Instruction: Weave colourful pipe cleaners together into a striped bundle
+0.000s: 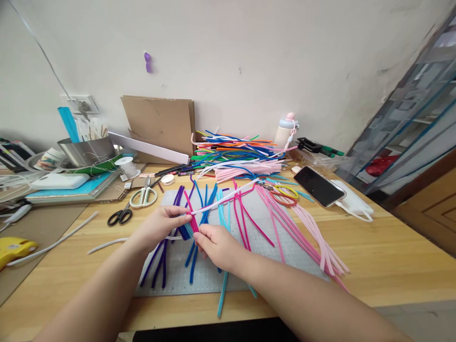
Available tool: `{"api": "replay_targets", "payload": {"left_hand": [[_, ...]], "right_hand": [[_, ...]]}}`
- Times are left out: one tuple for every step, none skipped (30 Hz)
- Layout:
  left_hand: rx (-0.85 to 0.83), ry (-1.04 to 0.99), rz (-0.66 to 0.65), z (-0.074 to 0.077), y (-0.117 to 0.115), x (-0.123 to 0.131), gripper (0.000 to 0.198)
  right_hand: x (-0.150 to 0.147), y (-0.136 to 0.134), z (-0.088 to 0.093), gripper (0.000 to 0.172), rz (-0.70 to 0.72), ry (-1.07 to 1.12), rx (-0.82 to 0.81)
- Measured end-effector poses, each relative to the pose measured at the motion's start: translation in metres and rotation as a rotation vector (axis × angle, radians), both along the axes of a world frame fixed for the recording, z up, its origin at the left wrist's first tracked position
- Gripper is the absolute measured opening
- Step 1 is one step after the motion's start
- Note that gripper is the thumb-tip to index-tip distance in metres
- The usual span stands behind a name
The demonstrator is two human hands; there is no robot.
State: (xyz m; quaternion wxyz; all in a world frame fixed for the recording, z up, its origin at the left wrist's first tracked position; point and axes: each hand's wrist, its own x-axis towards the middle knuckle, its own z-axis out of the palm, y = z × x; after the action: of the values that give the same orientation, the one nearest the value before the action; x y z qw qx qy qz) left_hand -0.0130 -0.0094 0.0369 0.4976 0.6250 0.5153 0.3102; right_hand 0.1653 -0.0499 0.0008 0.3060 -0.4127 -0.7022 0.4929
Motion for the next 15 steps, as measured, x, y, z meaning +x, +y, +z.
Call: {"api": "replay_targets", "payload": {"left_hand": [[-0.026,-0.037,0.008,-0.0003,-0.0003,0.001,0.035],[-0.044,-0.066,0.017,-0.0006,-0.0006,0.002,0.034],[-0.054,-0.086,0.024,-0.0008,-0.0008,0.0029,0.034],[-0.06,-0.094,0.028,-0.0011,-0.001,0.0036,0.034],[-0.063,-0.097,0.029,-0.0014,-0.001,0.0041,0.033],[-0.066,-0.097,0.025,-0.0018,-0.0009,0.0044,0.032],[-0.064,-0.092,0.019,-0.0022,-0.0007,0.0046,0.031],[-0.057,-0.084,0.014,-0.0025,-0.0005,0.0047,0.031],[-0.046,-0.076,0.009,-0.0029,-0.0004,0.0047,0.031],[-0.033,-0.069,0.005,-0.0031,-0.0003,0.0047,0.031],[-0.019,-0.064,0.003,-0.0033,-0.0003,0.0048,0.031],[-0.008,-0.061,0.0,-0.0033,-0.0004,0.0048,0.031],[-0.001,-0.058,-0.001,-0.0033,-0.0006,0.0049,0.032],[0.006,-0.054,-0.003,-0.0034,-0.0009,0.0049,0.032],[0.013,-0.047,-0.004,-0.0035,-0.0012,0.005,0.032]], "right_hand": [[0.0001,-0.0001,-0.0001,0.028,0.002,0.007,-0.003],[0.0001,0.0,0.0,0.028,0.004,0.015,-0.009],[0.0002,0.0001,0.0002,0.028,0.005,0.021,-0.016],[0.0001,0.0003,0.0004,0.029,0.007,0.023,-0.022],[0.0001,0.0006,0.0007,0.029,0.012,0.022,-0.024],[0.0,0.0009,0.0008,0.029,0.02,0.016,-0.023],[0.0,0.0012,0.0008,0.03,0.03,0.008,-0.019],[0.0001,0.0015,0.0007,0.03,0.04,-0.002,-0.014],[0.0002,0.0017,0.0007,0.03,0.052,-0.012,-0.007],[0.0006,0.0019,0.0007,0.031,0.062,-0.025,0.001],[0.0011,0.0019,0.0011,0.031,0.067,-0.051,0.02],[0.0019,0.0018,0.0019,0.031,0.062,-0.096,0.061],[0.0031,0.0013,0.0032,0.031,0.045,-0.159,0.125],[0.0048,0.0005,0.0049,0.031,0.016,-0.236,0.209],[0.0069,-0.0009,0.0069,0.032,-0.021,-0.319,0.301]]}}
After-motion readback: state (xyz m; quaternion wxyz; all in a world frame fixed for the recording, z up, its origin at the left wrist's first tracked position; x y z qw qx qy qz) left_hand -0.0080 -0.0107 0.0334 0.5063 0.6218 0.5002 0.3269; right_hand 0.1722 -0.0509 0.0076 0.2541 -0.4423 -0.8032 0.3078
